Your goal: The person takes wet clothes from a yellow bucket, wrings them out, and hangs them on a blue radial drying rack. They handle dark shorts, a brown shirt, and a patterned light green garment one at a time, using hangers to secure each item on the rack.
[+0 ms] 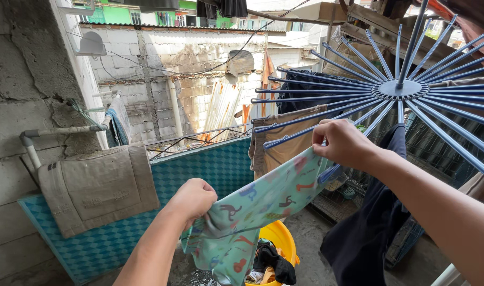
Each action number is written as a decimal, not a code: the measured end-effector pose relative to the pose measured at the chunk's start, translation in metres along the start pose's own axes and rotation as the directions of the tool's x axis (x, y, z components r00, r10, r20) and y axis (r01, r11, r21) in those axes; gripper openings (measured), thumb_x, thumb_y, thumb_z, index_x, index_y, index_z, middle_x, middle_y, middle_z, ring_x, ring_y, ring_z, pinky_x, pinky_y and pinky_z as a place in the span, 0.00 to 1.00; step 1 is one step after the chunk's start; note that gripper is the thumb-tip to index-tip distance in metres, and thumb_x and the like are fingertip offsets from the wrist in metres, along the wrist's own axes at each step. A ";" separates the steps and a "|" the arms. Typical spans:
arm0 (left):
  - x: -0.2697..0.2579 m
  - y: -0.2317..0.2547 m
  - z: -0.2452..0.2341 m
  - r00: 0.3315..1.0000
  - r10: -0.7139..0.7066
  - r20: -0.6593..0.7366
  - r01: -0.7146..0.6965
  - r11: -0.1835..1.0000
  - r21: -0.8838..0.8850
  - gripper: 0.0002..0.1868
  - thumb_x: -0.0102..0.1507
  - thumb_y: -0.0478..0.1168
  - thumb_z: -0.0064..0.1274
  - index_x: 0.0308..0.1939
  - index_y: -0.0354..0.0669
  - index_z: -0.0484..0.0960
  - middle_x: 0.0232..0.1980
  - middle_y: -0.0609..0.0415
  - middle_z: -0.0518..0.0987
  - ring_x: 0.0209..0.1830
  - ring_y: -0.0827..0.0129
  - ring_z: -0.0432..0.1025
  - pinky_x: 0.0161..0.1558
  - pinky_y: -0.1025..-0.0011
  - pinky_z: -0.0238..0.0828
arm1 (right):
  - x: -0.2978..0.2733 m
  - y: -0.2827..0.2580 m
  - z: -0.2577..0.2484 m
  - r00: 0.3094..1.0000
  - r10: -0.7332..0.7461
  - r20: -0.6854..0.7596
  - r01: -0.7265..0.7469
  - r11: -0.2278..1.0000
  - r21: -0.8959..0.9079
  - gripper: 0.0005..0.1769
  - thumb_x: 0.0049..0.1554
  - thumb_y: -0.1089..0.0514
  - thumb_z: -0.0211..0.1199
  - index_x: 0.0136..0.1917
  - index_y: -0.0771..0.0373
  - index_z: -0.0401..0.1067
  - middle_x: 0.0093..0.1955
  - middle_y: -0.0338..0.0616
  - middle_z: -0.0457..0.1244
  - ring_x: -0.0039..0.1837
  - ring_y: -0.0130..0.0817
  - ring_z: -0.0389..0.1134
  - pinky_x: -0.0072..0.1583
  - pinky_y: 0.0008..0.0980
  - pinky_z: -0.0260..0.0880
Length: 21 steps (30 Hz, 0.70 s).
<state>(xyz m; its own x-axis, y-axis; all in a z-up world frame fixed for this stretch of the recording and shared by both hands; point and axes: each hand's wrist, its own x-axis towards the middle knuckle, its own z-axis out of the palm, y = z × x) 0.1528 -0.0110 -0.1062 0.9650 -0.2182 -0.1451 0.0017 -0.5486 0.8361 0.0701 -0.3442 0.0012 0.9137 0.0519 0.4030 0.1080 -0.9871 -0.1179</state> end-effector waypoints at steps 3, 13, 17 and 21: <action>0.002 0.004 0.003 0.995 -0.029 0.098 0.046 0.982 -0.181 0.10 0.63 0.37 0.46 0.44 0.39 0.80 0.32 0.49 0.77 0.25 0.65 0.65 0.25 0.61 0.56 | 0.004 0.005 0.003 0.997 -0.032 -0.072 0.032 0.999 0.001 0.05 0.49 0.63 0.66 0.40 0.66 0.78 0.39 0.45 0.70 0.41 0.36 0.73 0.47 0.38 0.73; 0.017 0.008 0.005 0.975 0.161 0.151 0.028 0.587 -0.809 0.14 0.60 0.29 0.43 0.47 0.38 0.79 0.35 0.51 0.77 0.23 0.68 0.70 0.26 0.67 0.65 | -0.001 -0.002 0.007 0.983 -0.183 0.036 0.173 0.968 0.182 0.05 0.47 0.69 0.65 0.39 0.66 0.78 0.41 0.42 0.69 0.42 0.33 0.72 0.46 0.32 0.74; 0.018 0.014 0.002 0.975 0.181 0.131 0.068 0.319 -0.945 0.18 0.59 0.25 0.46 0.53 0.40 0.74 0.38 0.51 0.76 0.26 0.68 0.73 0.29 0.68 0.72 | 0.003 0.023 -0.004 0.976 -0.156 -0.154 0.167 0.984 0.060 0.07 0.52 0.71 0.60 0.39 0.65 0.78 0.43 0.40 0.69 0.44 0.33 0.73 0.48 0.31 0.77; -0.003 0.034 0.005 0.958 0.225 0.177 0.098 0.325 -0.941 0.22 0.55 0.24 0.40 0.53 0.42 0.68 0.38 0.45 0.75 0.26 0.56 0.74 0.30 0.61 0.77 | 0.003 0.025 -0.018 0.988 -0.094 -0.119 0.075 0.985 -0.155 0.08 0.50 0.71 0.62 0.39 0.65 0.80 0.45 0.44 0.69 0.46 0.40 0.73 0.50 0.38 0.75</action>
<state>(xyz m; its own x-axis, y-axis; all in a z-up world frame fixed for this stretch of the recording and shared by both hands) 0.1490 -0.0331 -0.0795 0.8783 -0.4760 -0.0444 0.3413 0.5595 0.7553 0.0682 -0.3712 0.0155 0.8466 0.1259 0.5171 0.1140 -0.9920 0.0548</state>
